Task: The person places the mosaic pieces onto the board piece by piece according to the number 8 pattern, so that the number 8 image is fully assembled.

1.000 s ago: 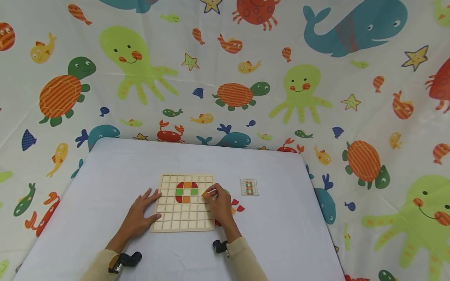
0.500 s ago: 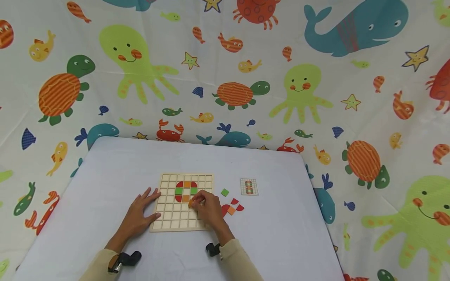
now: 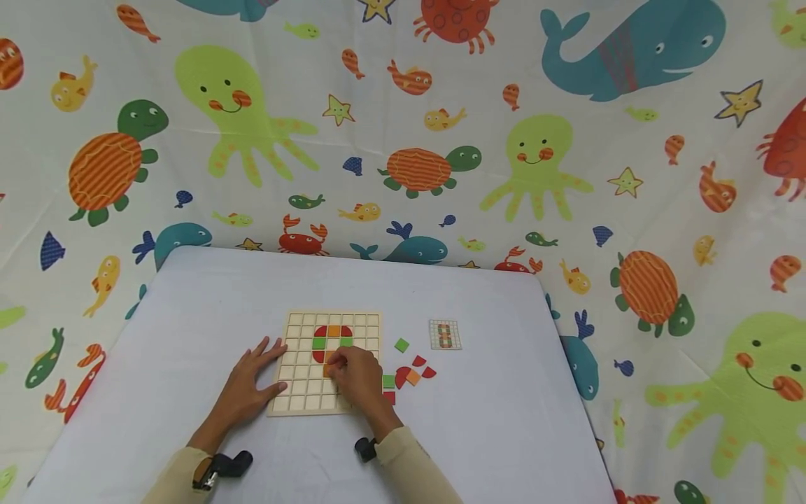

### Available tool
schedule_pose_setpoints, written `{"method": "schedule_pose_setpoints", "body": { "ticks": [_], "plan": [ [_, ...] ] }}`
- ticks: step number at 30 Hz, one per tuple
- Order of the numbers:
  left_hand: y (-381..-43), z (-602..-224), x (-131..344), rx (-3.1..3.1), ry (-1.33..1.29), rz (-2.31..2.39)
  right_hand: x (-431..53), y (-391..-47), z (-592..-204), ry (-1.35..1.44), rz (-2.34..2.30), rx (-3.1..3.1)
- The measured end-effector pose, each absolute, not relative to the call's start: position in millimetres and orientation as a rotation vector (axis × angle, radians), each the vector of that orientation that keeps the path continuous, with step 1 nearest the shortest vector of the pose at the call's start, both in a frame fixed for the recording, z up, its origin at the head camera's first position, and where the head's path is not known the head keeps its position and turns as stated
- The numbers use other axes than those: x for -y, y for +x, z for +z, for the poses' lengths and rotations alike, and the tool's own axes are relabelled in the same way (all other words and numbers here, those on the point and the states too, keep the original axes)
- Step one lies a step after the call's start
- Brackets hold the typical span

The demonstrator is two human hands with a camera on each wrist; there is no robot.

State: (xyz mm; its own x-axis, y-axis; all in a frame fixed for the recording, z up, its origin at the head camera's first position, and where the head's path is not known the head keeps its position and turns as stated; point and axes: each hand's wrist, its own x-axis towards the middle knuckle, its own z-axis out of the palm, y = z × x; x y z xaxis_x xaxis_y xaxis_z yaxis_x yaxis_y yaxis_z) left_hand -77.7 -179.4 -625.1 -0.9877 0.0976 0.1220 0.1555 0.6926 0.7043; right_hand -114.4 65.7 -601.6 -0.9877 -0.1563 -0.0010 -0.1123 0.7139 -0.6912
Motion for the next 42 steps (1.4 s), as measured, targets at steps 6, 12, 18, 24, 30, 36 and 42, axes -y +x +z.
{"method": "schedule_pose_setpoints", "body": {
  "ticks": [6,12,18,24,30,36,42],
  "plan": [
    [-77.9,-627.2,180.1,2.815,-0.211,-1.178,-62.6,-114.2,-598.1,-0.197,-1.02,-2.911],
    [-76.6,-627.5,180.2,2.802,-0.219,-1.161,-59.7,-112.2,-596.3,-0.201,-0.942,-2.965],
    [-76.4,-626.0,180.8,2.78,-0.227,-1.187,-58.4,-110.9,-595.6,-0.266,-0.998,-2.989],
    [-75.5,-628.5,180.6,2.779,-0.239,-1.163,-77.7,-113.4,-600.1,-0.284,-1.128,-2.96],
    [-77.6,-628.8,181.6,2.777,-0.23,-1.172,-117.2,-117.1,-598.0,-0.239,-1.294,-2.961],
    [-78.2,-627.1,181.9,2.785,-0.23,-1.172,-159.2,-119.8,-596.8,-0.022,-1.318,-3.0],
    [-78.1,-624.2,180.3,2.802,-0.234,-1.178,-190.4,-116.7,-591.2,0.374,-1.181,-3.019]
  ]
}}
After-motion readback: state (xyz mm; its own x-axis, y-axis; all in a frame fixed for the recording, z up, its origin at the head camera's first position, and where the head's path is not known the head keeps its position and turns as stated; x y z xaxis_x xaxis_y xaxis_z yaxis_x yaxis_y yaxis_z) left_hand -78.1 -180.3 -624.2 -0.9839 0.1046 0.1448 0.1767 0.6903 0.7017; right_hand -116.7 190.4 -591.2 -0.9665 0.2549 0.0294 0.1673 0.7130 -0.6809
